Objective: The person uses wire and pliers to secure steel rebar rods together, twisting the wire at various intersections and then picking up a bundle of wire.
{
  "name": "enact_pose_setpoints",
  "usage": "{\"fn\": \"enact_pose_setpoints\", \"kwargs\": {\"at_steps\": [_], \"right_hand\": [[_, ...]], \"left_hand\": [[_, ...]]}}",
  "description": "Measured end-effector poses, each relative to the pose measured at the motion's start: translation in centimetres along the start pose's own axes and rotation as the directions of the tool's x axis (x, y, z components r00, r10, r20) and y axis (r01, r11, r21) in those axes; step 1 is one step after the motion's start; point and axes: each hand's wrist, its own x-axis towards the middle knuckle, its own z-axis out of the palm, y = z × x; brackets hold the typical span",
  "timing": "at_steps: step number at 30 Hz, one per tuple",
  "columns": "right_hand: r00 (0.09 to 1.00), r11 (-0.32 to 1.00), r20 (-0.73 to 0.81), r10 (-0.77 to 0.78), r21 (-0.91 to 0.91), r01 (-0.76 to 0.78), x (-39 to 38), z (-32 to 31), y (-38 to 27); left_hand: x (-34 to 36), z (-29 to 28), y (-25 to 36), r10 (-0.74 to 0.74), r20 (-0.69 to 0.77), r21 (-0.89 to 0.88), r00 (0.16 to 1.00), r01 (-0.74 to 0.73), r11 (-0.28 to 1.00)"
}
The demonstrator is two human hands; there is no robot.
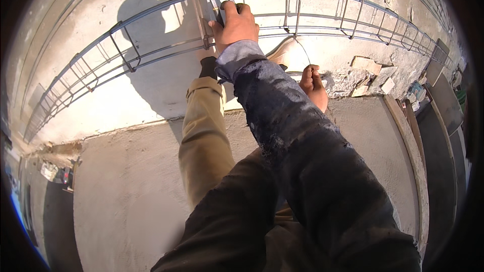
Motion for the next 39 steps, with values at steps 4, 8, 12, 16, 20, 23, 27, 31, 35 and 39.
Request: {"fn": "enact_pose_setpoints", "kwargs": {"at_steps": [4, 8, 12, 16, 20, 23, 27, 31, 35, 39], "right_hand": [[0.978, 0.976, 0.006, -0.209, 0.06, 0.208, 1.6, -2.5, 0.5], [0.965, 0.738, 0.216, -0.151, 0.674, -0.035, -0.8, -10.7, 3.7], [0.937, 0.652, 0.321, 0.133, 0.684, -0.327, -4.8, -18.7, 10.3], [0.817, 0.603, 0.548, 0.18, 0.595, -0.532, -8.4, -16.4, 17.5], [0.722, 0.414, 0.687, 0.086, 0.635, -0.653, -10.5, -12.6, 18.9], [0.815, 0.391, 0.571, -0.097, 0.775, -0.496, -11.1, -9.7, 19.9], [0.775, 0.534, 0.629, -0.063, 0.677, -0.507, -10.3, -10.7, 19.5], [0.722, 0.708, 0.692, 0.002, 0.509, -0.489, -9.7, -12.5, 18.7], [0.76, 0.92, 0.636, -0.134, 0.365, -0.144, -8.7, -14.4, 18.0], [0.688, 0.946, 0.65, -0.323, 0.218, 0.238, -6.6, -16.4, 17.6]], "left_hand": [[-0.6, -0.9, 0.4, 0.087, 0.126, 0.324, 0.988, -0.124, 0.938], [1.2, -2.8, -6.3, 0.324, 0.28, -0.223, 0.904, -0.267, 0.937], [-0.9, -5.6, 2.8, 0.137, 0.287, 0.379, 0.948, -0.244, 0.893], [-1.4, -5.5, 4.2, 0.094, 0.276, 0.415, 0.956, -0.207, 0.886], [-1.8, -5.1, 4.8, 0.129, 0.341, 0.557, 0.931, -0.311, 0.77], [-2.4, -4.6, 5.6, 0.058, 0.345, 0.511, 0.937, -0.239, 0.826], [-2.3, -4.5, 5.9, 0.128, 0.345, 0.597, 0.93, -0.322, 0.735], [-3.2, -4.4, 7.0, 0.041, 0.306, 0.618, 0.951, -0.231, 0.752], [-3.7, -5.2, 6.1, 0.171, 0.372, 0.574, 0.912, -0.371, 0.73], [-3.9, -6.1, 6.0, 0.245, 0.411, 0.537, 0.878, -0.45, 0.713]]}}
